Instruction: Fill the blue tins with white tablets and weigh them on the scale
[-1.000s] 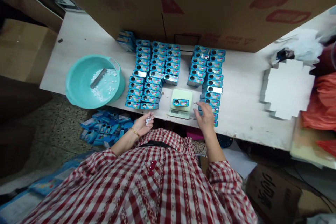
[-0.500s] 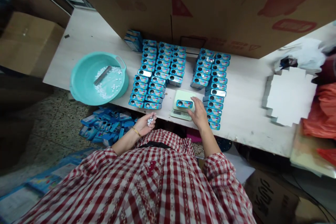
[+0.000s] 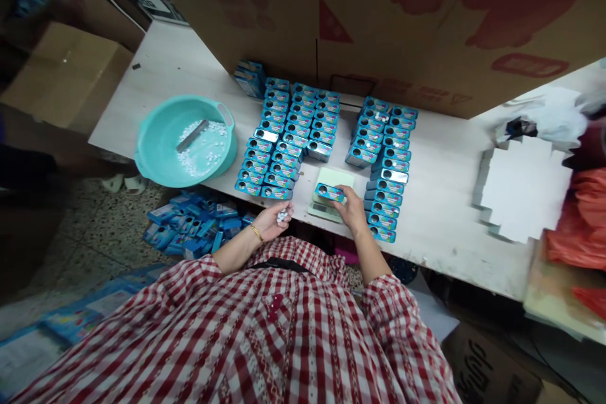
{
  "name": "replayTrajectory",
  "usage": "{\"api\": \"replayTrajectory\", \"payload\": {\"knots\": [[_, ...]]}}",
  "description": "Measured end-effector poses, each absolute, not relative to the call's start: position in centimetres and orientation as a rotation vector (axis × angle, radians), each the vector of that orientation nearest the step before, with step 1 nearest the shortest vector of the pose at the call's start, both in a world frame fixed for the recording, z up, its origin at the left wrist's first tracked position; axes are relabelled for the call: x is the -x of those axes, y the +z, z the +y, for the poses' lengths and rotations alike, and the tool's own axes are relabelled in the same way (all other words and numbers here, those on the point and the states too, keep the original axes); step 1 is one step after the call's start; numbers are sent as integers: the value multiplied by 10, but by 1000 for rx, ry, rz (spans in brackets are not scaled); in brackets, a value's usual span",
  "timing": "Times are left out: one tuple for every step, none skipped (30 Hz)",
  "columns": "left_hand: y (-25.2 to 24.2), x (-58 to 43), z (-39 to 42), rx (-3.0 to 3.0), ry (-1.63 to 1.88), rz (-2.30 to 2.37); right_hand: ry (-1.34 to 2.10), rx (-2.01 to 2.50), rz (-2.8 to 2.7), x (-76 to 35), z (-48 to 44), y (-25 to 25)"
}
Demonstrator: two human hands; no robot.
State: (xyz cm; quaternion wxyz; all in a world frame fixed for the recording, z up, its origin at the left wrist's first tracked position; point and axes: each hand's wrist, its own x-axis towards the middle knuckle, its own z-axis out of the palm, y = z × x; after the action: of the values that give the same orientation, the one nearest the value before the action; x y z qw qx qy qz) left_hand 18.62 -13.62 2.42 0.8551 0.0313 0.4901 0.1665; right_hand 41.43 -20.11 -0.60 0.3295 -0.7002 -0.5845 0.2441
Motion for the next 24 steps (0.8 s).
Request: {"api": "replayTrajectory", "payload": {"knots": [[24, -190, -135, -56, 349, 1046, 584, 1830, -1597, -407, -201, 5], [23, -194, -133, -42, 349, 1054, 519, 1830, -1681, -400, -202, 18], [23, -197, -131, -24, 353, 1054, 460, 1830, -1780, -392, -203, 31], [24, -201, -129, -6, 361, 1047, 409, 1836, -1878, -385, -205, 42], [24, -205, -127, 13, 371, 1036, 362, 1847, -1965, -379, -206, 52], [25, -208, -125, 29, 384, 1024, 320, 1854, -2039, -374, -208, 59], [27, -212, -124, 39, 399, 1017, 283, 1862, -2095, -371, -208, 63], [28, -215, -123, 42, 409, 1019, 254, 1870, -2134, -370, -209, 64], [28, -217, -122, 39, 413, 1024, 232, 1878, -2158, -369, -209, 63], [29, -220, -121, 29, 410, 1027, 215, 1891, -2168, -369, -209, 62], [28, -222, -121, 16, 406, 1028, 206, 1907, -2169, -370, -210, 60], [27, -224, -121, 3, 401, 1027, 202, 1921, -2161, -371, -210, 59], [26, -225, -121, -7, 397, 1030, 209, 1930, -2148, -372, -210, 59], [24, -225, -122, -14, 396, 1029, 228, 1936, -2128, -373, -211, 58], [23, -225, -122, -19, 396, 1025, 257, 1938, -2098, -374, -212, 58], [21, -224, -122, -25, 396, 1017, 292, 1937, -2052, -376, -212, 57], [20, -223, -122, -33, 399, 1008, 327, 1933, -1990, -378, -212, 55], [19, -220, -121, -42, 401, 1002, 358, 1925, -1911, -382, -212, 51], [19, -217, -121, -50, 403, 1002, 388, 1912, -1821, -386, -211, 45], [19, -213, -121, -54, 403, 1008, 422, 1892, -1729, -390, -209, 38], [19, -208, -121, -54, 401, 1020, 462, 1871, -1640, -394, -206, 29], [18, -204, -122, -49, 396, 1031, 505, 1850, -1561, -398, -201, 21], [18, -199, -123, -41, 389, 1040, 540, 1831, -1494, -401, -194, 12], [18, -194, -125, -33, 382, 1048, 557, 1815, -1443, -403, -185, 5]]}}
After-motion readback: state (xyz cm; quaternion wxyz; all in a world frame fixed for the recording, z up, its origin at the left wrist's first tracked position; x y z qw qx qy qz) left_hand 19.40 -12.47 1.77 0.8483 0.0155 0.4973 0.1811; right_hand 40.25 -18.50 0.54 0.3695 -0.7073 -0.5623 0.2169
